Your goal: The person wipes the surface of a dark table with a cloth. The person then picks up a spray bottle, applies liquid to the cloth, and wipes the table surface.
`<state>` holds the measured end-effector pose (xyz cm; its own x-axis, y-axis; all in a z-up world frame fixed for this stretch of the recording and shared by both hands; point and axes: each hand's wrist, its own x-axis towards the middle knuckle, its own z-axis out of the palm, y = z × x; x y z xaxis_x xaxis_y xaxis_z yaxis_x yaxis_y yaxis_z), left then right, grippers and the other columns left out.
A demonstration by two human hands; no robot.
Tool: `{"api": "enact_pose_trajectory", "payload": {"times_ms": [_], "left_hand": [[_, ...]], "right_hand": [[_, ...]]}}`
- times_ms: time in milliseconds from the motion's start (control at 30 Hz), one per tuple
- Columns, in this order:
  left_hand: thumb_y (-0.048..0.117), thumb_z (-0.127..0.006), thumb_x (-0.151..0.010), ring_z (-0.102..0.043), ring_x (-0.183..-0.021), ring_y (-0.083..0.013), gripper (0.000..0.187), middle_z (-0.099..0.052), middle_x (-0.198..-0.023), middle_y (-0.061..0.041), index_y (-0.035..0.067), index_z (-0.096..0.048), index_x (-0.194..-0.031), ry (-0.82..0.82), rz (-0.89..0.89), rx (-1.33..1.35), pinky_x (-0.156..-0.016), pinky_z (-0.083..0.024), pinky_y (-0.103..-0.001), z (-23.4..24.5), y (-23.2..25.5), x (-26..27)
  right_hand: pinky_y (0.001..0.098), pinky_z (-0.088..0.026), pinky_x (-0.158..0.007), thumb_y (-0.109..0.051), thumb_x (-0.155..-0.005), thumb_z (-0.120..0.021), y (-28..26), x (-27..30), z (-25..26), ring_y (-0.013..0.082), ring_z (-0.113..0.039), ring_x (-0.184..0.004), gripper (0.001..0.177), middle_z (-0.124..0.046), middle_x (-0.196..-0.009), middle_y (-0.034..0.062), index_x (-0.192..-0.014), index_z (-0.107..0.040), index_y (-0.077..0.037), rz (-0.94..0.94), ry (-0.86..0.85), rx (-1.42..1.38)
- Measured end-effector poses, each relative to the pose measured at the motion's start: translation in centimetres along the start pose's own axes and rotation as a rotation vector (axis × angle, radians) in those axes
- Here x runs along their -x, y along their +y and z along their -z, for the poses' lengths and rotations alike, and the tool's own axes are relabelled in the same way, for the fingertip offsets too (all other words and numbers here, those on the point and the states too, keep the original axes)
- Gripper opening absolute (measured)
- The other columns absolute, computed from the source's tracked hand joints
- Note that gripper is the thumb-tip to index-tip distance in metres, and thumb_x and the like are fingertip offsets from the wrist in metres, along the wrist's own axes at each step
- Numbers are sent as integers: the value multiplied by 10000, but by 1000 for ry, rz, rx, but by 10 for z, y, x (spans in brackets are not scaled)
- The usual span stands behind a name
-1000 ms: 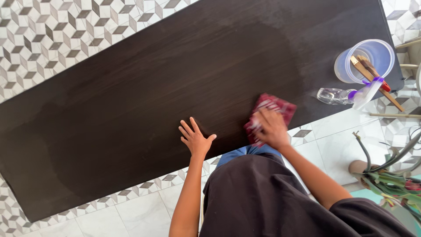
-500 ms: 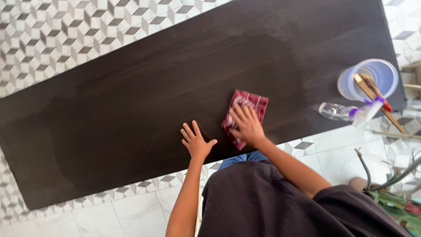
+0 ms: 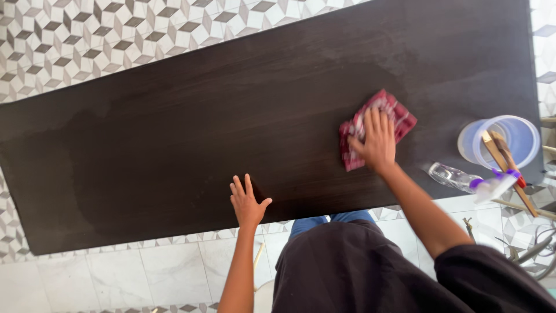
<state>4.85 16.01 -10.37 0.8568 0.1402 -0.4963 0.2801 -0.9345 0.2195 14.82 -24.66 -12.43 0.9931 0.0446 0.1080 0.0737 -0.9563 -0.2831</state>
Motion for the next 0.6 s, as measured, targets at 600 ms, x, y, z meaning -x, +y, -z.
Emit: {"api": "enact_pose_trajectory", "payload": {"times_ms": [600], "left_hand": [[389,-904,-722,-94,-1562,-391,1181,-35,-1700,-158,215,-153,-1617,-31,106,48,-1211,-250,-542,7,11,-5]], "right_hand": [[511,-228,-1221,-539,-902,-661,-103,-57,-19,385,-323,-1481,862,-358,-1633,179,-1541,-430,-9,318,-220,-16]]}}
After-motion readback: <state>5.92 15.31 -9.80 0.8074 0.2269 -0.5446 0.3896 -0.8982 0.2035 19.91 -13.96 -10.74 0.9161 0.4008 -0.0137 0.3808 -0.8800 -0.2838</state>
